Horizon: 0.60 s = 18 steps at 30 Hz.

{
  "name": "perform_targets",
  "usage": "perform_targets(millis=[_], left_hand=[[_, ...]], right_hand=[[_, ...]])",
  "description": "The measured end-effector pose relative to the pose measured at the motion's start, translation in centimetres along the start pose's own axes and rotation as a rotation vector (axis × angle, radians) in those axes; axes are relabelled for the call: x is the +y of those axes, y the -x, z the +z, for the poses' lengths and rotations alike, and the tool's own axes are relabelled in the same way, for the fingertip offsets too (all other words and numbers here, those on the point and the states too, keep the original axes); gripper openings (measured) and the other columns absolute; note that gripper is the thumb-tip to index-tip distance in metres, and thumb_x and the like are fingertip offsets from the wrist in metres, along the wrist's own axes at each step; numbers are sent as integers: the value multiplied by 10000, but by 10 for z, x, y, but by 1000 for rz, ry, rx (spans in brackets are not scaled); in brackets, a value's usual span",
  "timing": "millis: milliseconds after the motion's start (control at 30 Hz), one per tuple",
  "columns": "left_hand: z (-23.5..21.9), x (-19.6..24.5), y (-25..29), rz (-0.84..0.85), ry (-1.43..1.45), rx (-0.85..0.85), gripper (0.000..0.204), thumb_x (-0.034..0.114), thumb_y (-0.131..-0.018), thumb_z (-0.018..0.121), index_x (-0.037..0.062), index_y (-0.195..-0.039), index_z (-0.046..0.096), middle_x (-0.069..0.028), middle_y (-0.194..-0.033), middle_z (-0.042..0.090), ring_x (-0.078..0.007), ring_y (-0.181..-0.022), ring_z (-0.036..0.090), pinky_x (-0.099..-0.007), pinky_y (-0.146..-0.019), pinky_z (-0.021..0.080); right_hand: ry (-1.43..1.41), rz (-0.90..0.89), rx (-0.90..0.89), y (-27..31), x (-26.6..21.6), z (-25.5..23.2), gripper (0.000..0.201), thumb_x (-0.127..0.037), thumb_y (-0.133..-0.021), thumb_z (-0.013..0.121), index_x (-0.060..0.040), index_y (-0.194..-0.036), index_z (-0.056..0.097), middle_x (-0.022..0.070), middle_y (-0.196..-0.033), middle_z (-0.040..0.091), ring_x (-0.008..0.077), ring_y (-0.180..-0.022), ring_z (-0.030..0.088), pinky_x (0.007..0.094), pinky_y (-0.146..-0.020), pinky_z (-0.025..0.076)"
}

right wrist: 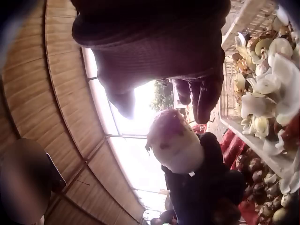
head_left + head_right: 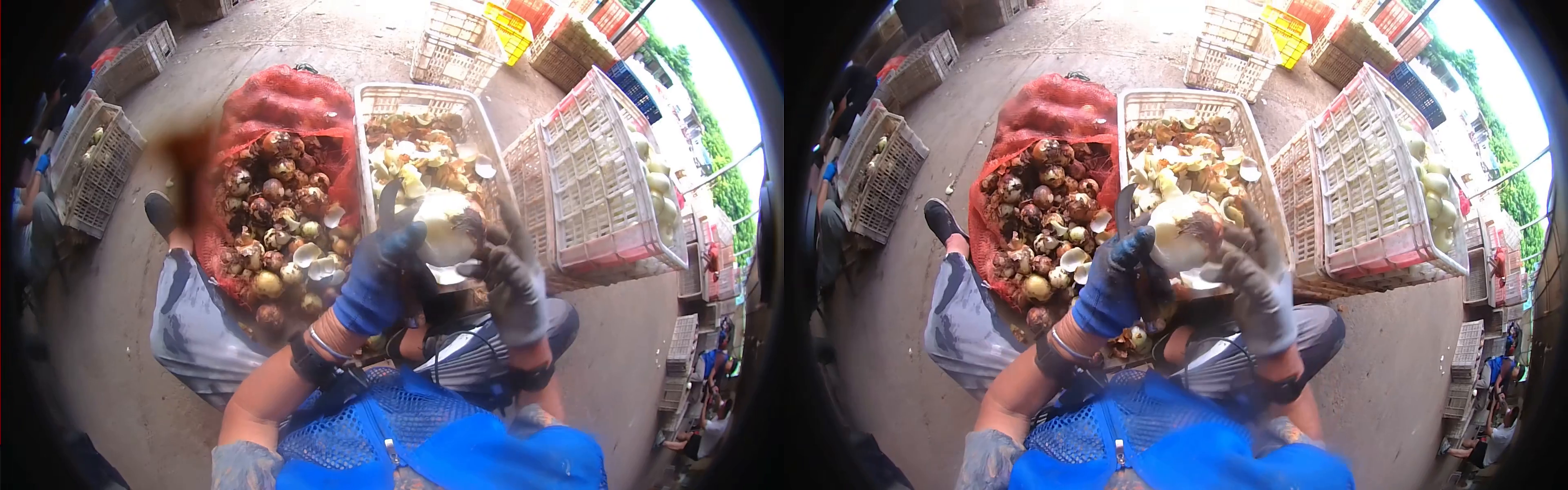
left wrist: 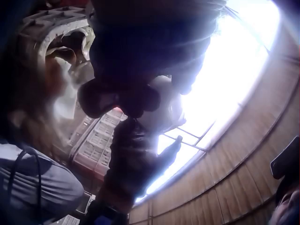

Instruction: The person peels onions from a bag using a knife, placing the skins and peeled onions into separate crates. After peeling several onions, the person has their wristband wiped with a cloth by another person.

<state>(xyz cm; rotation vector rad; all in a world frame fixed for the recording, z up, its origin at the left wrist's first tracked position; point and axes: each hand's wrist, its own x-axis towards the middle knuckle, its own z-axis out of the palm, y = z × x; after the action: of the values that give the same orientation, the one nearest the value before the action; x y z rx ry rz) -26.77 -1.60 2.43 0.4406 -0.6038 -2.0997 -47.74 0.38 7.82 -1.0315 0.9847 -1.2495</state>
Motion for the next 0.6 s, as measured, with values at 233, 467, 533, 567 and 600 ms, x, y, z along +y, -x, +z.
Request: perform_targets(millis=[233,467,533,567,600], left_hand=[[39,-15,12,136,-536,321,556,74,-972,678,32,-1511,549,-80,-1196,744,-130,-951,707,-287,-718,608],[28,7,28,814,-1574,73,406,71,-897,738,44,-1302,711,-150,-1120,776,-264,-847,770,-360,-709,610],[37,18,37,835,-1740,134,433,68,-834,753,84,-1266,736,-173,-1039,761,-324,-818,758,-385,-700,604],[32,17,41,853,-1863,203,477,77,-807,752,112,-1282,738,-130,-950,750,-306,-734,732,-408,-642,575],[27,18,43,853,-1872,196,477,77,-807,752,112,-1282,738,-130,-950,750,-306,-734,732,-408,-642,575]], right_hand=[[-490,189,65,20,31,25,597,-349,-1031,645,-85,-1533,457,136,-1381,630,279,-1220,649,434,-1033,526],[-934,376,-18,13,47,15,454,-339,-1044,603,-75,-1411,558,135,-1323,659,304,-1227,633,508,-1099,482],[-946,392,-15,11,56,16,443,-331,-1042,605,-74,-1400,562,127,-1310,662,294,-1232,632,499,-1094,491],[-827,372,-27,9,60,15,443,-337,-1037,612,-81,-1395,562,116,-1294,663,281,-1224,633,475,-1087,500],[-708,351,-37,7,66,14,443,-343,-1032,620,-88,-1391,562,106,-1278,665,268,-1216,635,451,-1080,508]])
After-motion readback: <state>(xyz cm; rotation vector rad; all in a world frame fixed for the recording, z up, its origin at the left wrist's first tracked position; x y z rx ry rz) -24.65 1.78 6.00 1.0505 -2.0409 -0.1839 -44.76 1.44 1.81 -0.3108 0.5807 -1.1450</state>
